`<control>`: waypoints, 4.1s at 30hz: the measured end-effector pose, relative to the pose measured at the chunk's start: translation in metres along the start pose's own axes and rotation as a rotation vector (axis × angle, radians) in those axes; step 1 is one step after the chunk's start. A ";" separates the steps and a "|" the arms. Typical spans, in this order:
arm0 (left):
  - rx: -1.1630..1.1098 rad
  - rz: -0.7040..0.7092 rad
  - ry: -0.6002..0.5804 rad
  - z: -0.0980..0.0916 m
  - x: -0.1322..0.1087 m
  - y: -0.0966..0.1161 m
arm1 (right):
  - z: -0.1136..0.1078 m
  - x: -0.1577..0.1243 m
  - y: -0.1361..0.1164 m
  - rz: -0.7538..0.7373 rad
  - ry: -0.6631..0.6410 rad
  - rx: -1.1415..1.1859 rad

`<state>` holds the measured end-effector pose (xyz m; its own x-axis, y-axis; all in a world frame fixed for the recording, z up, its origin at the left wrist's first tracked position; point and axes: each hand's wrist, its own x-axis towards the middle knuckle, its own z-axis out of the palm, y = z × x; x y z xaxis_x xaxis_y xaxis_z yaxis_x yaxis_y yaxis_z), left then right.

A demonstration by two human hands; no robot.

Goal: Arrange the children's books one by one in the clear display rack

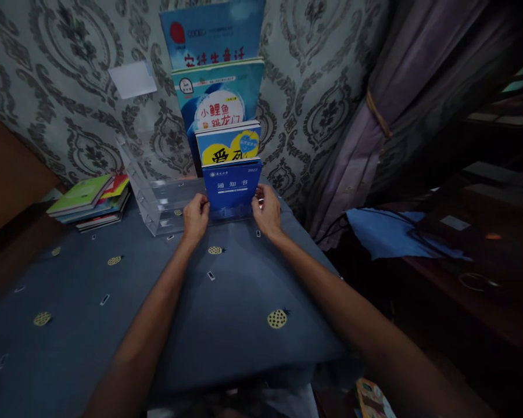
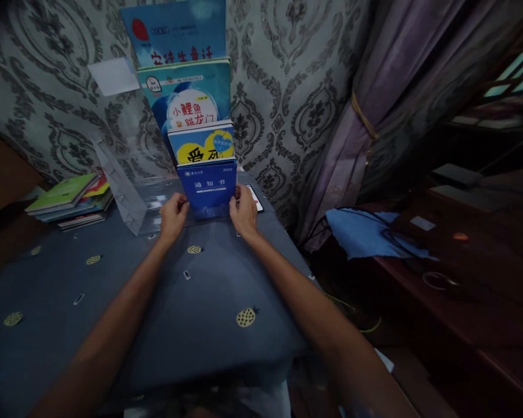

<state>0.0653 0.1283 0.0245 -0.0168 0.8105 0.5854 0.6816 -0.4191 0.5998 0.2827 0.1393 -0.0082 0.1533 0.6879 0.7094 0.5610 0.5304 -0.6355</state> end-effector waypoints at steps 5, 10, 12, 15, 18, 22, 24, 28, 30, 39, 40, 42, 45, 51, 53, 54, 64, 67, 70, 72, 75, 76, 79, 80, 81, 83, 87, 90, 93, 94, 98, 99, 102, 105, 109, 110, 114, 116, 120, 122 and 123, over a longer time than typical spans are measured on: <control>0.029 -0.013 0.000 0.001 -0.001 0.000 | 0.001 -0.001 -0.001 -0.005 0.010 0.000; 0.043 -0.021 -0.023 0.000 0.000 0.001 | 0.000 -0.001 -0.003 -0.006 0.015 -0.010; 0.046 -0.023 -0.027 0.000 0.000 0.001 | 0.000 -0.002 -0.003 -0.015 0.016 -0.030; 0.049 -0.025 -0.026 0.000 0.000 0.001 | -0.001 -0.001 -0.004 -0.020 0.016 -0.062; 0.052 -0.021 -0.021 0.001 0.000 0.001 | -0.001 -0.001 -0.004 -0.009 0.015 -0.081; 0.050 -0.010 -0.011 0.002 -0.002 0.000 | -0.002 -0.001 -0.004 -0.001 0.009 -0.091; 0.056 -0.002 -0.014 0.003 -0.003 0.000 | -0.002 -0.002 -0.004 0.002 0.009 -0.087; 0.084 0.005 -0.042 0.004 -0.003 0.000 | 0.000 -0.002 -0.002 -0.001 0.020 -0.066; 0.094 0.005 -0.051 0.004 -0.002 0.000 | 0.000 -0.002 -0.002 -0.010 0.031 -0.065; 0.132 -0.019 -0.071 0.004 -0.001 0.001 | 0.000 -0.003 -0.004 -0.029 0.035 -0.059; 0.135 -0.021 -0.072 0.004 -0.001 0.001 | 0.000 -0.003 -0.005 -0.026 0.035 -0.058; 0.138 -0.023 -0.073 0.004 -0.001 0.001 | 0.000 -0.002 -0.005 -0.018 0.035 -0.050; 0.140 -0.023 -0.073 0.004 -0.002 0.001 | 0.000 -0.002 -0.005 -0.010 0.027 -0.037; 0.135 -0.016 -0.072 0.004 -0.002 0.002 | 0.000 -0.002 -0.004 -0.017 0.021 -0.026; 0.131 -0.016 -0.073 0.004 -0.002 0.002 | 0.000 -0.002 -0.004 -0.020 0.028 -0.030; 0.129 -0.015 -0.073 0.004 -0.002 0.001 | 0.000 -0.002 -0.004 -0.020 0.031 -0.032; 0.125 -0.007 -0.073 0.004 -0.001 0.001 | 0.000 -0.003 -0.003 -0.018 0.030 -0.035; 0.125 -0.001 -0.075 0.004 -0.002 0.002 | -0.001 -0.003 -0.003 -0.021 0.048 -0.043; 0.128 0.007 -0.081 0.003 -0.002 0.002 | -0.001 -0.003 -0.003 -0.020 0.067 -0.044; 0.132 0.009 -0.082 0.003 -0.002 0.002 | -0.001 -0.003 -0.002 -0.019 0.072 -0.044; 0.138 0.009 -0.083 0.002 -0.002 0.003 | 0.000 -0.003 -0.002 -0.023 0.093 -0.052; 0.140 0.010 -0.083 0.002 -0.002 0.003 | 0.000 -0.004 -0.001 -0.025 0.099 -0.054; 0.150 0.009 -0.083 0.002 -0.003 0.004 | 0.000 -0.004 -0.001 -0.022 0.104 -0.053; 0.154 0.009 -0.084 0.001 -0.003 0.005 | 0.000 -0.004 -0.001 -0.018 0.101 -0.049; 0.157 0.008 -0.085 0.001 -0.003 0.006 | 0.000 -0.004 0.000 -0.014 0.097 -0.046; 0.163 0.007 -0.087 0.000 -0.004 0.007 | -0.001 -0.003 -0.001 -0.005 0.092 -0.038; 0.177 -0.002 -0.090 -0.001 -0.004 0.008 | -0.002 -0.003 -0.002 0.007 0.105 -0.027; 0.187 -0.008 -0.098 -0.002 -0.004 0.009 | -0.004 -0.003 -0.004 0.011 0.111 -0.016; 0.194 -0.017 -0.107 -0.004 -0.004 0.011 | -0.005 -0.002 -0.005 0.011 0.117 -0.012; 0.195 -0.023 -0.111 -0.004 -0.004 0.011 | -0.005 -0.002 -0.005 0.014 0.121 -0.011; 0.229 -0.051 -0.151 -0.007 -0.004 0.016 | -0.005 -0.002 -0.004 0.023 0.124 -0.013; 0.248 -0.058 -0.166 -0.008 -0.004 0.017 | -0.005 -0.002 -0.003 0.021 0.125 -0.018; 0.298 -0.080 -0.211 -0.011 -0.004 0.020 | -0.005 -0.002 -0.002 0.017 0.137 -0.027; 0.315 -0.081 -0.232 -0.013 -0.004 0.023 | -0.005 -0.002 -0.002 0.024 0.140 -0.019; 0.322 -0.075 -0.248 -0.015 -0.005 0.025 | -0.007 -0.002 -0.004 0.027 0.117 -0.010; 0.323 -0.079 -0.256 -0.016 -0.006 0.026 | -0.007 -0.002 -0.004 0.027 0.112 -0.011; 0.328 -0.102 -0.280 -0.016 -0.006 0.026 | -0.008 -0.002 -0.004 0.032 0.095 -0.024; 0.325 -0.093 -0.285 -0.016 -0.006 0.026 | -0.008 -0.002 -0.003 0.035 0.092 -0.031; 0.361 -0.058 -0.298 -0.015 -0.007 0.025 | -0.008 -0.003 -0.004 0.034 0.091 -0.046; 0.393 -0.048 -0.299 -0.013 -0.007 0.026 | -0.008 -0.003 -0.005 0.031 0.085 -0.046; 0.403 -0.047 -0.298 -0.012 -0.008 0.026 | -0.009 -0.003 -0.006 0.026 0.079 -0.052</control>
<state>0.0741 0.1059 0.0422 0.1154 0.9311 0.3462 0.9146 -0.2356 0.3288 0.2859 0.1298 -0.0039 0.2308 0.6588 0.7160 0.5969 0.4853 -0.6389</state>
